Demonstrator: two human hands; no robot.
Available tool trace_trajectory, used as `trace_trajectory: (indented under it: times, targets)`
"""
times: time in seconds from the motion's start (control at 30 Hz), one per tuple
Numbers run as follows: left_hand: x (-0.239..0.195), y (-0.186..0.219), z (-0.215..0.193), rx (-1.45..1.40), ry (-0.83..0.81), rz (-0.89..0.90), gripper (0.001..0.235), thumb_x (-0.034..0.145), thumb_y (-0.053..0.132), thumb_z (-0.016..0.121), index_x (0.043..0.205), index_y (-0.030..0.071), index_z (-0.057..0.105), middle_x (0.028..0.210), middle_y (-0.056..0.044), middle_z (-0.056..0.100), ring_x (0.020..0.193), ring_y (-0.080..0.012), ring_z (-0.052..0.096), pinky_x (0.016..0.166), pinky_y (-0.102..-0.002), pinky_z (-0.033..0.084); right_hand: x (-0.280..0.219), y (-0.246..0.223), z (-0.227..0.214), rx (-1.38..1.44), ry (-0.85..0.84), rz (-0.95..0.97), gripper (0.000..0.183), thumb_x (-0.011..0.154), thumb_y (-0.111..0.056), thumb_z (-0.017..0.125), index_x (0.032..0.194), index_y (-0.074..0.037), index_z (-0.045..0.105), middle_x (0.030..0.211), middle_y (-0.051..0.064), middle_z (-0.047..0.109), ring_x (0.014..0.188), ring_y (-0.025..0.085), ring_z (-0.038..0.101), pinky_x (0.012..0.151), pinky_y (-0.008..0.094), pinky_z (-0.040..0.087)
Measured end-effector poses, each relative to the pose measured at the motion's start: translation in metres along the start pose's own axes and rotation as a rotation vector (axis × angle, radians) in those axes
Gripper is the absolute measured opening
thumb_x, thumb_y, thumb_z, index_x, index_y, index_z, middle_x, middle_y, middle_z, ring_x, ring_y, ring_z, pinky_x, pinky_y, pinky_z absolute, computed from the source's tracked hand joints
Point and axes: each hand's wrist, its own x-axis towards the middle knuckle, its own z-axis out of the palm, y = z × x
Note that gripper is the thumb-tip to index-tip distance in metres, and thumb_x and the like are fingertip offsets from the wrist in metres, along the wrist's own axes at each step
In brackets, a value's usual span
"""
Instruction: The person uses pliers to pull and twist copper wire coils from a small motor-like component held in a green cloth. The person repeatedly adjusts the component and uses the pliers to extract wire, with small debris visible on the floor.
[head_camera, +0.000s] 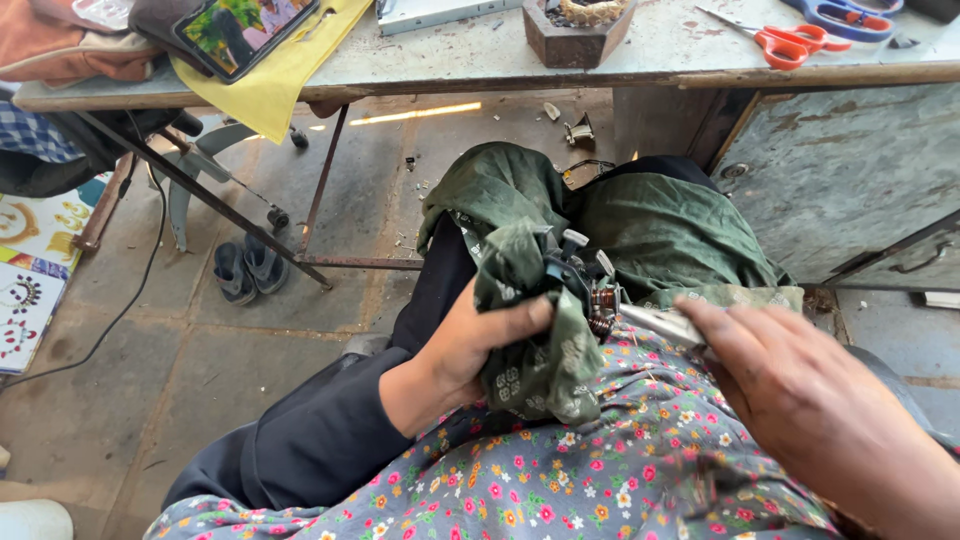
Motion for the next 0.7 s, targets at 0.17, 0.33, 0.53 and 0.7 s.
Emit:
trace_trajectory:
  times: [0.17, 0.33, 0.53, 0.7]
  targets:
    - [-0.004, 0.014, 0.004, 0.48, -0.152, 0.374, 0.065, 0.082, 0.005, 0.086, 0.134, 0.015, 0.048, 0.123, -0.001, 0.061, 0.119, -0.0176, 0.06, 0.107, -0.036, 0.049, 0.012, -0.006, -0.007, -0.051, 0.246, -0.119, 0.057, 0.078, -0.012, 0.064, 0.134, -0.005, 0.054, 0.101, 0.013, 0.065, 0.097, 0.033, 0.061, 0.087, 0.047, 0.046]
    - [-0.012, 0.024, 0.007, 0.699, -0.487, 0.557, 0.046, 0.093, 0.008, 0.085, 0.127, 0.018, 0.055, 0.123, -0.006, 0.06, 0.115, -0.0238, 0.063, 0.101, -0.037, 0.052, 0.009, -0.001, -0.007, -0.092, 0.245, -0.085, 0.061, 0.077, -0.017, 0.072, 0.138, -0.013, 0.061, 0.099, 0.007, 0.064, 0.097, 0.032, 0.059, 0.089, 0.047, 0.045]
    - [-0.019, 0.042, 0.016, 1.16, -0.674, 0.883, 0.017, 0.1, 0.015, 0.074, 0.111, 0.01, 0.062, 0.123, -0.009, 0.061, 0.121, -0.0344, 0.061, 0.103, -0.047, 0.055, 0.014, 0.006, 0.009, 0.143, 0.227, -0.184, 0.053, 0.068, -0.01, 0.072, 0.121, -0.011, 0.065, 0.104, 0.009, 0.068, 0.104, 0.033, 0.063, 0.09, 0.044, 0.05]
    - [-0.022, 0.041, 0.024, 1.472, -0.651, 1.159, 0.013, 0.104, 0.01, 0.07, 0.111, 0.017, 0.062, 0.13, -0.006, 0.055, 0.129, -0.0357, 0.056, 0.105, -0.044, 0.055, 0.005, 0.018, 0.026, 0.434, 0.027, -0.108, 0.038, 0.079, -0.011, 0.07, 0.117, -0.007, 0.068, 0.103, 0.009, 0.072, 0.097, 0.029, 0.068, 0.082, 0.038, 0.054]
